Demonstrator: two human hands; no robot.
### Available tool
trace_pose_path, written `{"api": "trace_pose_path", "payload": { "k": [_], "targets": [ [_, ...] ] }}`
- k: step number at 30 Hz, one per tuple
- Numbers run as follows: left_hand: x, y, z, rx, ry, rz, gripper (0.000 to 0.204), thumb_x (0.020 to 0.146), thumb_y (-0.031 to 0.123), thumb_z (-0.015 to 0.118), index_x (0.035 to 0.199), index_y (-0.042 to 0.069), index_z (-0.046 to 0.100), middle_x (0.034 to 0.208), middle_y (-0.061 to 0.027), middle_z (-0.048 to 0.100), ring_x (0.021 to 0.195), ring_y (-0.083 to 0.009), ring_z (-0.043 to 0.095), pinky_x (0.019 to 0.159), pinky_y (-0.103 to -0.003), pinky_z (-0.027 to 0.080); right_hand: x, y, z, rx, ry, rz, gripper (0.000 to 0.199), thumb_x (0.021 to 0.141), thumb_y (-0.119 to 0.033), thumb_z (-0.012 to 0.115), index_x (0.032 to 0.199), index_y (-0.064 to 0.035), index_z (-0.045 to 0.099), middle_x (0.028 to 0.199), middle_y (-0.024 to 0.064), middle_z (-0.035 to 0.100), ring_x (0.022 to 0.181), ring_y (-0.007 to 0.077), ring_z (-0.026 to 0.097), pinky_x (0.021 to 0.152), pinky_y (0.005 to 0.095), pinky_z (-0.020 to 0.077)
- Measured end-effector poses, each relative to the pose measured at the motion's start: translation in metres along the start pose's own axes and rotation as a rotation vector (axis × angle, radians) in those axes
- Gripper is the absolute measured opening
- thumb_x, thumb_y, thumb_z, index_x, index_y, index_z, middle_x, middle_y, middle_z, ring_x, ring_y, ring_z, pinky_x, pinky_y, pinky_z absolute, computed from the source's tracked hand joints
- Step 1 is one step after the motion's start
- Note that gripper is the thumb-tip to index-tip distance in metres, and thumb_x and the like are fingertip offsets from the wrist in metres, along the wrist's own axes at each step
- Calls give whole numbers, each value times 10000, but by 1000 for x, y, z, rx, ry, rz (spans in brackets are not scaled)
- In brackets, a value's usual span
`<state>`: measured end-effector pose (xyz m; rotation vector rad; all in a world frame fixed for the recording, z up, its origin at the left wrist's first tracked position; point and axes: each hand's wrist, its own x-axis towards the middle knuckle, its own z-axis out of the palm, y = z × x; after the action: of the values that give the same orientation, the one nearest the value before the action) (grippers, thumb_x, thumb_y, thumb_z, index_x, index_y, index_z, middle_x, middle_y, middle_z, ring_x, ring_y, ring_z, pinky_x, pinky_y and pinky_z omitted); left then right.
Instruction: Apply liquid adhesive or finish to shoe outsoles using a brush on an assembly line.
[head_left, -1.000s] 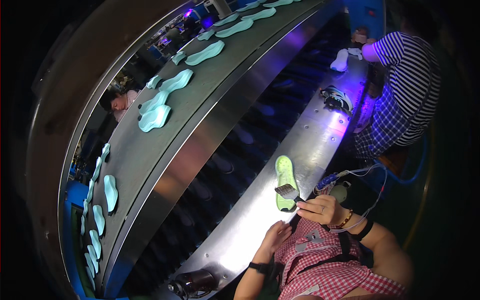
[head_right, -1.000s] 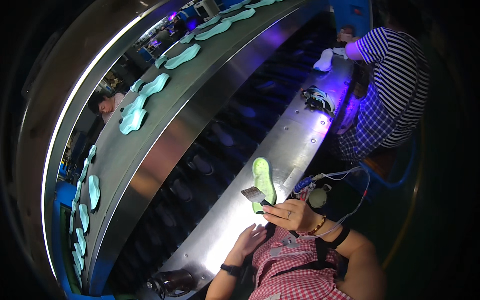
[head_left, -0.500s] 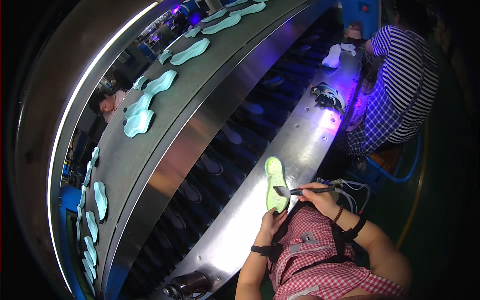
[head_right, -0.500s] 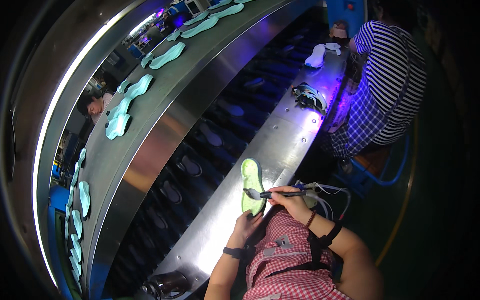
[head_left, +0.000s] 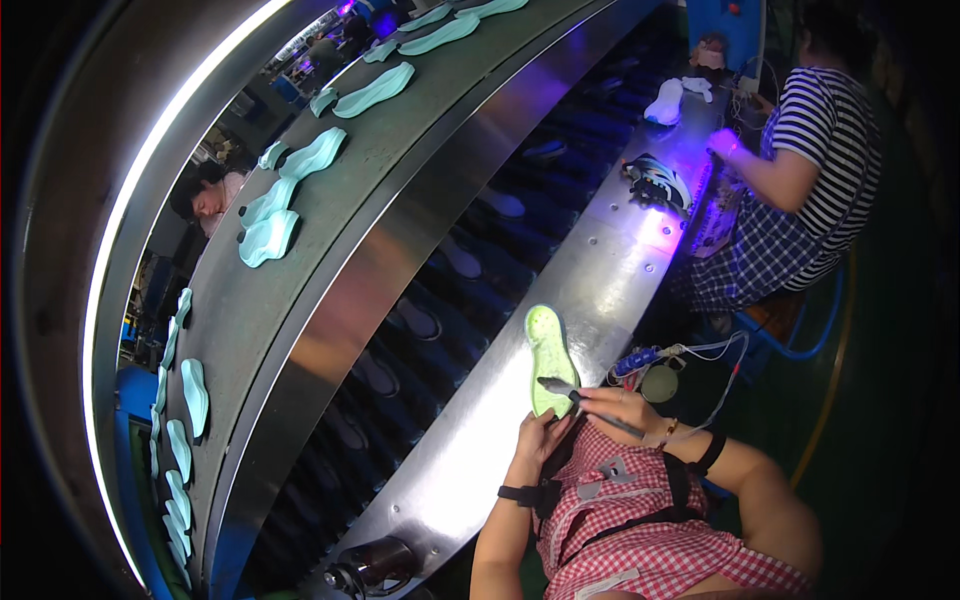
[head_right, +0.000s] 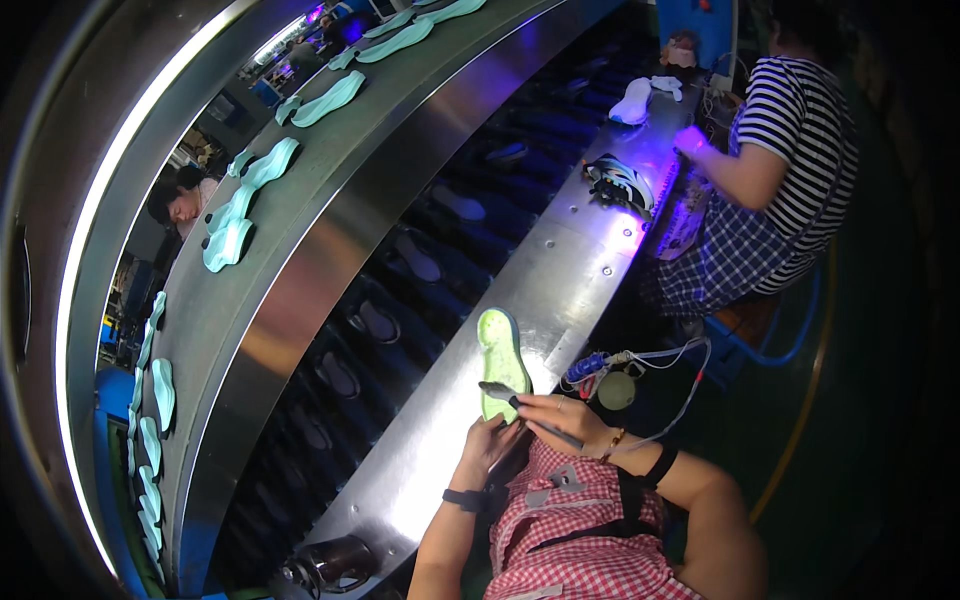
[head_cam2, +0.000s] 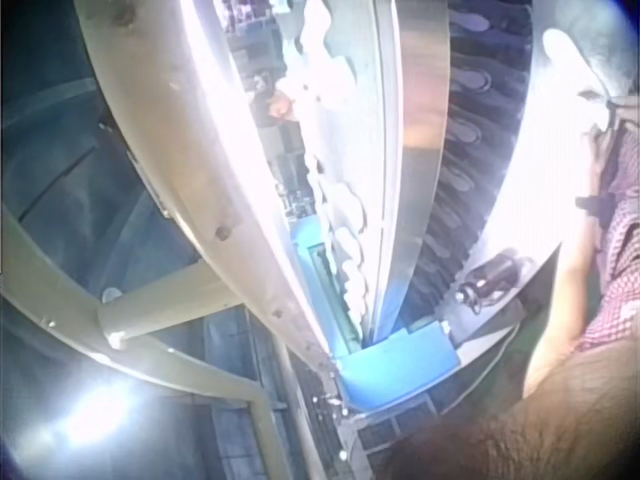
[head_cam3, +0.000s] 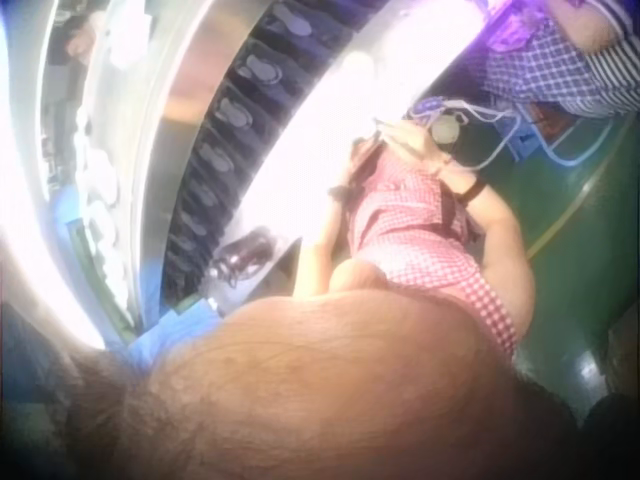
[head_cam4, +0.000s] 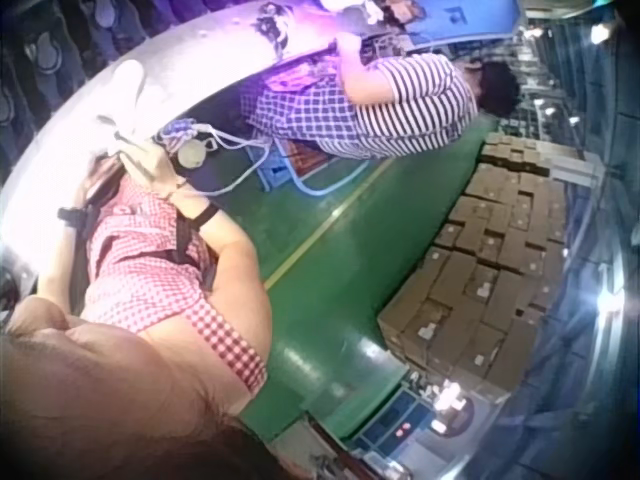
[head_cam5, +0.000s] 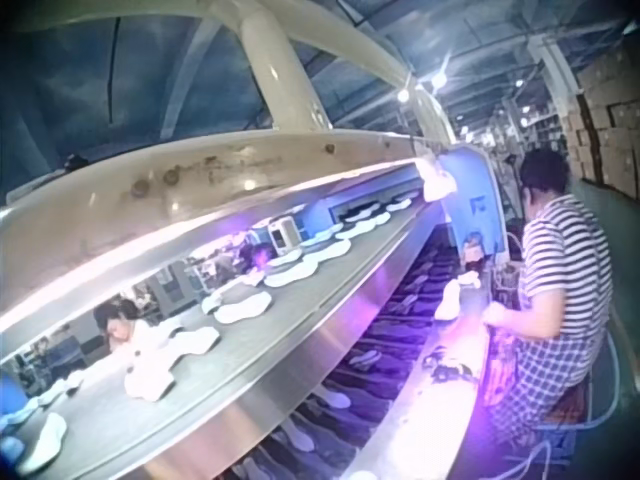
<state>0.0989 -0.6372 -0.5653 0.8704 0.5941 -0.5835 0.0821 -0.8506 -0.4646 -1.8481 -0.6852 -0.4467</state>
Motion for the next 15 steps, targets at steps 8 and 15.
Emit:
{"api": "trace_pose_path", "payload": {
  "k": [8,15],
  "targets": [
    [-54,15,47,61,-56,65,346,857,-30,388,1201,-52,357,1163,-190,469,1045,-287,521,874,-361,487,-15,20,15,873,203,903,152,871,-80,489,909,54,550,839,138,625,718,165,636,664,253,533],
    [-87,32,80,89,8,61,356,854,-36,389,1207,-68,349,1166,-191,465,1051,-290,516,888,-368,476,-14,14,-1,914,152,884,166,872,-85,483,916,59,552,839,142,626,727,176,637,661,257,534]
  ]
}}
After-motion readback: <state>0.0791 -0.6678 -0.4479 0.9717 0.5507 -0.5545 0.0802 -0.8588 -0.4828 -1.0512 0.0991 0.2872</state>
